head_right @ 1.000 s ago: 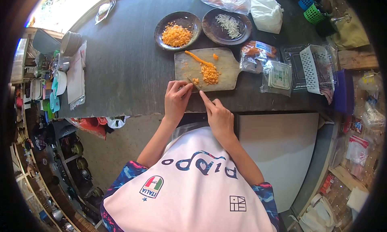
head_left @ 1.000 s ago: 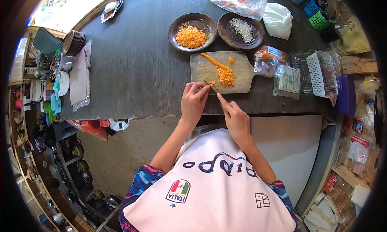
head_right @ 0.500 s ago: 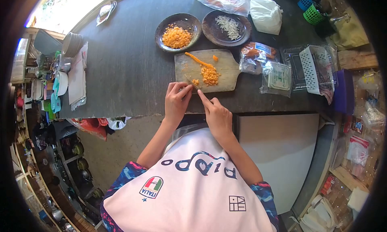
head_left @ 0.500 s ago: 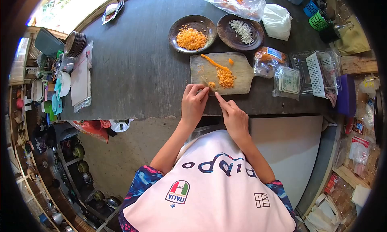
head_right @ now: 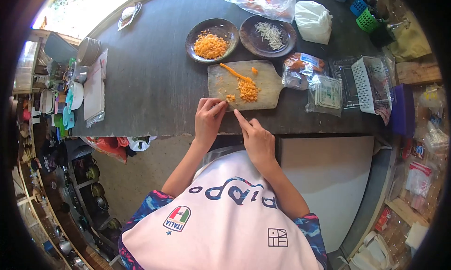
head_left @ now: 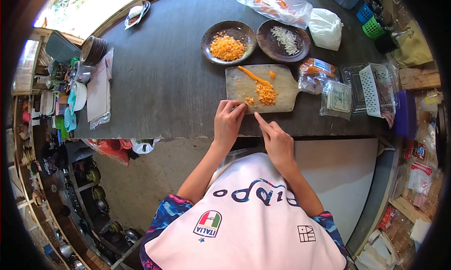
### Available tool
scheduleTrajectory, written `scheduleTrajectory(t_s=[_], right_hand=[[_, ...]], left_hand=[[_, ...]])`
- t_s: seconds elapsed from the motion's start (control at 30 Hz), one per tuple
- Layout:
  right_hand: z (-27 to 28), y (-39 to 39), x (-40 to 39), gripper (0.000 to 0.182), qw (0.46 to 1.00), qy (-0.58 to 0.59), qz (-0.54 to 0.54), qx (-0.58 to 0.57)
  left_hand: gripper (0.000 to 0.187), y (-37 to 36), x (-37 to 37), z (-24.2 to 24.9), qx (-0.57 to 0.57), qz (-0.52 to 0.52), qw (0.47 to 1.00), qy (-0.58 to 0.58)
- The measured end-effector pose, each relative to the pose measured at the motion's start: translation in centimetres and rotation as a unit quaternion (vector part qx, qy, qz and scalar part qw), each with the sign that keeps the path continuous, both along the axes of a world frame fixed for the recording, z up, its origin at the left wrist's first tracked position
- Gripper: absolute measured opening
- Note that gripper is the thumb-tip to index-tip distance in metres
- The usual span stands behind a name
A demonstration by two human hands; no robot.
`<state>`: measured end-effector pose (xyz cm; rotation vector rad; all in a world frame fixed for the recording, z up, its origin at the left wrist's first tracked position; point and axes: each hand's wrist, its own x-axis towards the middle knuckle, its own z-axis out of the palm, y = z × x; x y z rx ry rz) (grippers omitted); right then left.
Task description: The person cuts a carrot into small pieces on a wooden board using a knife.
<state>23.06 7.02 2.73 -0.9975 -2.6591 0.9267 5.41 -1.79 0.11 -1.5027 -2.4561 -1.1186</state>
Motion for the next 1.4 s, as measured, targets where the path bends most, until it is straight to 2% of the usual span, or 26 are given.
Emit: scheduleTrajectory(t_s=[0.1,0.23,0.4,0.7,0.9,1.07,1.4], right_hand=[[0.2,-0.3,0.8,0.054,0.999,-0.039,-0.002,0.009],[-1.2,0.0,-0.4,0.053,1.0,-0.003,-0.007,0.003],[-0.2,0.1,0.1,0.052,1.0,0.003,-0.001,0.003],[-1.1,0.4,-1.4,0.054,1.0,-0.011,-0.001,0.007],[0.2,-0.1,0.8,0.054,1.0,-0.026,0.007,0.005],[-1.3,0.0,-0.8,0.052,1.0,0.005,-0.005,-0.001],[0.3,-0.4,0.9,0.051,1.0,-0.025,-0.002,-0.007]], left_hand=[[0.018,0.1,0.4,0.2,0.004,-0.001,1.0,-0.006],[0.018,0.1,0.3,0.0,0.006,0.003,1.0,-0.001],[0.017,0.2,0.1,0.0,0.009,0.005,1.0,0.003],[0.018,0.1,0.6,0.1,-0.001,0.012,1.0,-0.008],[0.019,-0.1,0.4,-0.2,0.008,0.011,1.0,-0.018],[0.019,0.1,0.4,0.0,0.002,0.014,1.0,-0.012],[0.018,0.0,0.4,0.2,0.007,0.008,1.0,-0.027]])
